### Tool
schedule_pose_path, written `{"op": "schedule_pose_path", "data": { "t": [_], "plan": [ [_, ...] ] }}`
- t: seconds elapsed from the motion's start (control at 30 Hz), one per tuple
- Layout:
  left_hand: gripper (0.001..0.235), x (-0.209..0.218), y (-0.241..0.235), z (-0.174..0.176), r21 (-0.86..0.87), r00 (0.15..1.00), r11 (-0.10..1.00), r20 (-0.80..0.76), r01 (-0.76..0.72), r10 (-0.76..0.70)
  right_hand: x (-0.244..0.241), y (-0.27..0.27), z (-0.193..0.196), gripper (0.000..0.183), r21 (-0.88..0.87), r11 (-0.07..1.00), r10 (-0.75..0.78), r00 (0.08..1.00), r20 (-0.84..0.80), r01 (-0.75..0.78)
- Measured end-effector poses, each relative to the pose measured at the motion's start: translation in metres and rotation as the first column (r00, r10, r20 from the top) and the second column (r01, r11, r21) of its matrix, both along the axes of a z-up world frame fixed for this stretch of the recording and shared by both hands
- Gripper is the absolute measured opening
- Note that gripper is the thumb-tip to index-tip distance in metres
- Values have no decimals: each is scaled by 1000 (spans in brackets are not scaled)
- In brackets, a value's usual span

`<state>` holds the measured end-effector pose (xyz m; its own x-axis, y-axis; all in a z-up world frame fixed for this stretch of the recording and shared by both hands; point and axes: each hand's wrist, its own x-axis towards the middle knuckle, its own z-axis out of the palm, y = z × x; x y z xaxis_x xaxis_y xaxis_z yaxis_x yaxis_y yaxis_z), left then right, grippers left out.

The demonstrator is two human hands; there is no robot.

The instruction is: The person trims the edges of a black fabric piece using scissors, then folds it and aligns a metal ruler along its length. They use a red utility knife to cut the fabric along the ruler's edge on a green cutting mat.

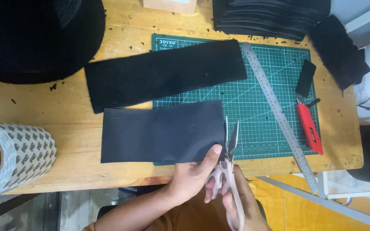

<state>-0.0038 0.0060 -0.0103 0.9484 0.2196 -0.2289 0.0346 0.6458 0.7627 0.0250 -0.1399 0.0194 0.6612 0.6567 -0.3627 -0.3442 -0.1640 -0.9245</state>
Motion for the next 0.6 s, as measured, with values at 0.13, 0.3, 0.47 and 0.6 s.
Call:
{"op": "schedule_pose_path", "data": {
  "t": [0.13, 0.3, 0.47, 0.6],
  "plan": [
    [57, 0, -2, -1, 20, 1000, 1000, 7, -16, 16, -3, -4, 2, 67, -10, 1000, 0, 997, -73, -1],
    [60, -2, -2, -3, 16, 998, 1000, -55, -1, 2, 1, -4, -2, 67, -2, 998, 60, 998, -2, -60],
    [42, 2, -6, -13, 203, 983, 962, 40, -181, 176, 5, -11, -21, 52, -84, 996, 43, 996, 79, -36],
    [33, -1, -11, -23, 368, 952, 901, -108, -229, 286, 6, -15, -23, 44, -263, 965, 61, 987, 148, -21]
  ]
}}
